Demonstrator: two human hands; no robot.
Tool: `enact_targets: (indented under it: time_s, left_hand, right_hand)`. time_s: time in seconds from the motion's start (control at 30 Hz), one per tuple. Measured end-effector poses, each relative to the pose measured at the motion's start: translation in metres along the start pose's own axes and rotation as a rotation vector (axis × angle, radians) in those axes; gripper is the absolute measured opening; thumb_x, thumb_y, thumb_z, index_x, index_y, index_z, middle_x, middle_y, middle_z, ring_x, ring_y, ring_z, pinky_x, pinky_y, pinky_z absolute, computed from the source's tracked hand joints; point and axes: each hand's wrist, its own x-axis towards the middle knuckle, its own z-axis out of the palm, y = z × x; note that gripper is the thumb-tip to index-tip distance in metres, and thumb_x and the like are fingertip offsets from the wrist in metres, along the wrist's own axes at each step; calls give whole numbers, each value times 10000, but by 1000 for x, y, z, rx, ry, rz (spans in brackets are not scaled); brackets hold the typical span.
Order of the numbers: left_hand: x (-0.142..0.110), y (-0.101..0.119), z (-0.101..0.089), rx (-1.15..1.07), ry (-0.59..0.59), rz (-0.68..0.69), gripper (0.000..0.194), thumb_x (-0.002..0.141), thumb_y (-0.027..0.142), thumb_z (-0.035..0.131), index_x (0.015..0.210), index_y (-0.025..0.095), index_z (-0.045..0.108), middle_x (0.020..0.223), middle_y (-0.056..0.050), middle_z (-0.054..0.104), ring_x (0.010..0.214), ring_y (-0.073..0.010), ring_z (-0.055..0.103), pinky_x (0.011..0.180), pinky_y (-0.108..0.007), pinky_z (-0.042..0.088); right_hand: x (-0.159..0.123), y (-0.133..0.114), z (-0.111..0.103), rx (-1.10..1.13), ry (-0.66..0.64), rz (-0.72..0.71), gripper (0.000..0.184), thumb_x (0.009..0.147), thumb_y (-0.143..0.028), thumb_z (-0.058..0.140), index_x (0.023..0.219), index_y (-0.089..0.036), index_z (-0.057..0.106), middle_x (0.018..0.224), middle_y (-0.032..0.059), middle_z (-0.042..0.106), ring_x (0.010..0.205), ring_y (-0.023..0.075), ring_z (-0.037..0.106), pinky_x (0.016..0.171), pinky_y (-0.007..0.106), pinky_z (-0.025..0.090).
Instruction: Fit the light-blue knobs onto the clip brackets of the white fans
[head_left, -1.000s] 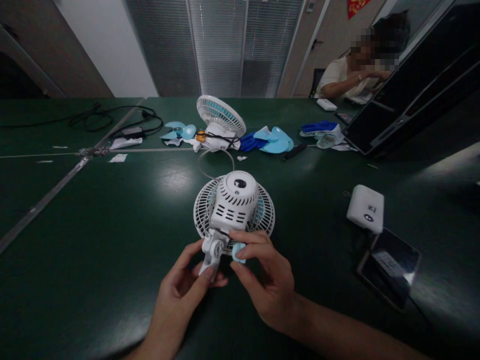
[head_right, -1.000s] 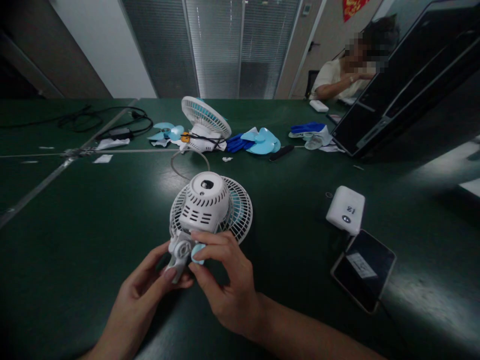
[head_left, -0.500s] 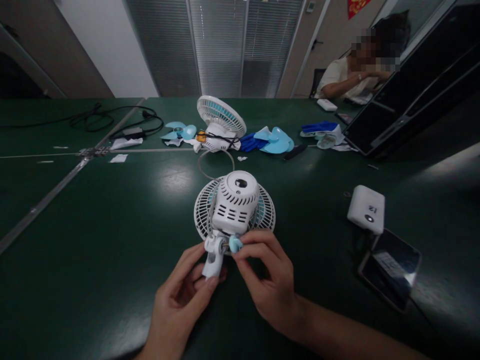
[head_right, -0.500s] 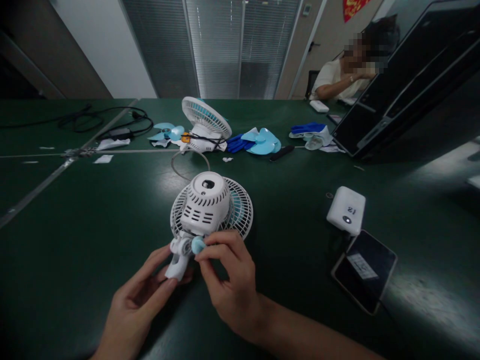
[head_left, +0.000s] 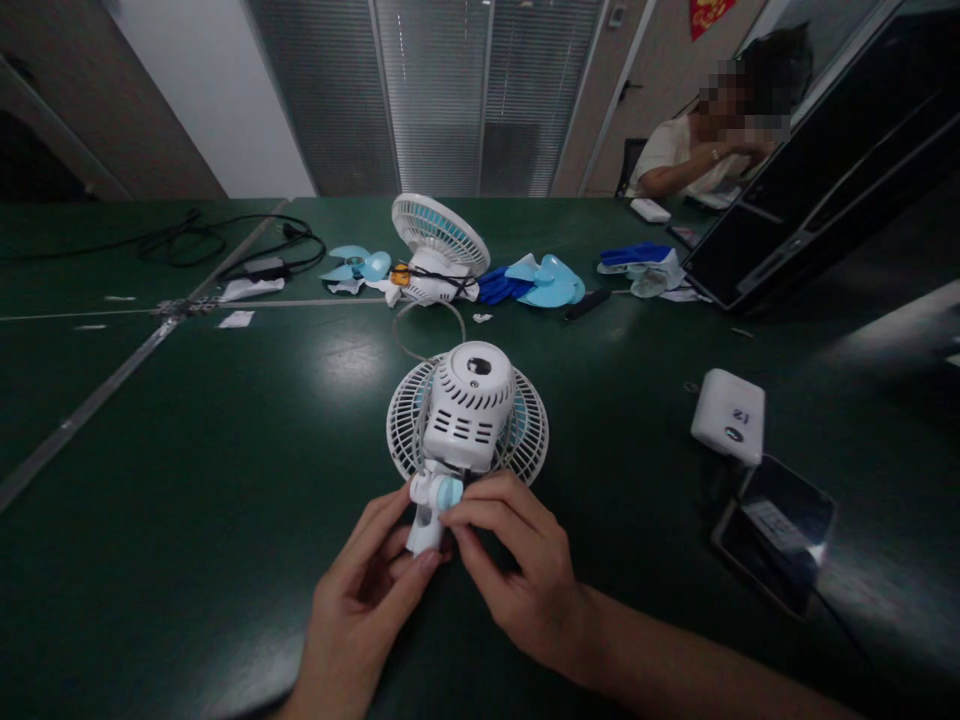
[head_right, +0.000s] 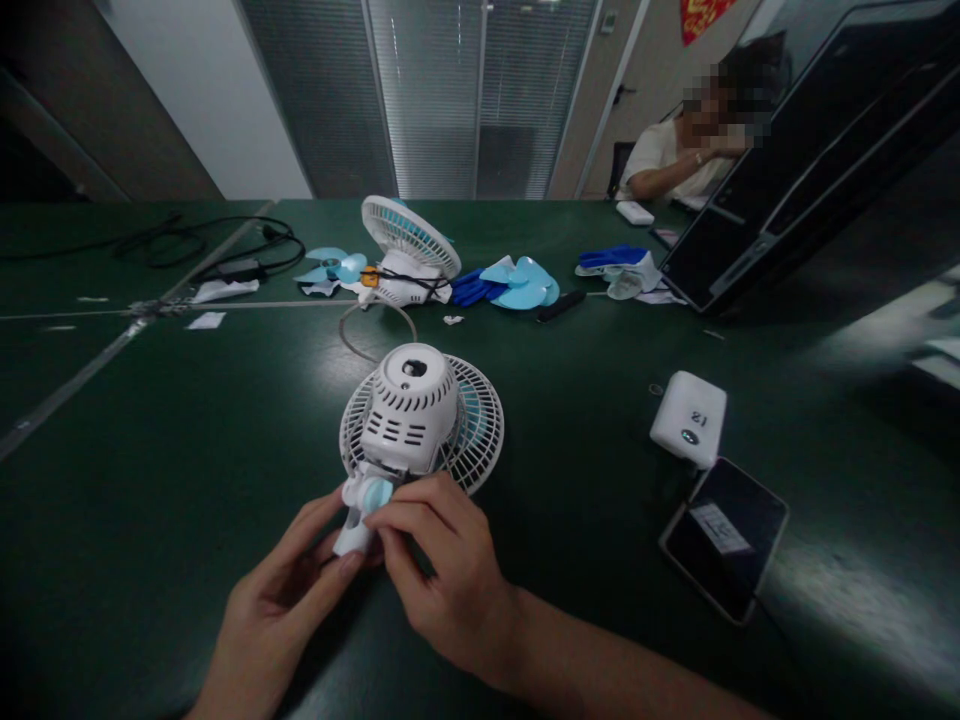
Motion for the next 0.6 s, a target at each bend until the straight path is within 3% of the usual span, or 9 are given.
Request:
enact_targets:
  time_s: [0.27,0.5,0.6]
  left_hand:
    - [-5,-2,-2,-40,0,-43,502,794,249,840,1275,329,723,1285,-50,723,1001,-231,778,921,-294,634]
    - [-1,3,2,-2,-11,-8,404,803,240,831,1187,346,765,1280,-20,697,992,-202,769,897,-240,630]
    - [-2,2,3,3,-30,-3,396,816,234,820,1183,372,760,1277,-2,682,981,-180,764,891,-219,624]
  right_hand:
    - [1,0,0,0,89,35,291,921,-54,616,1153,-226,645,1042,41,672,967,169,664,849,317,580]
    - [2,1,2,-31,143,26,229,916,-88,662,1089,-236,688,1084,47,660,1009,179,668,883,341,590]
    - [4,2,1,-6,133,12,229,920,-80,657,1084,-235,693,1028,35,682,946,165,683,823,316,598]
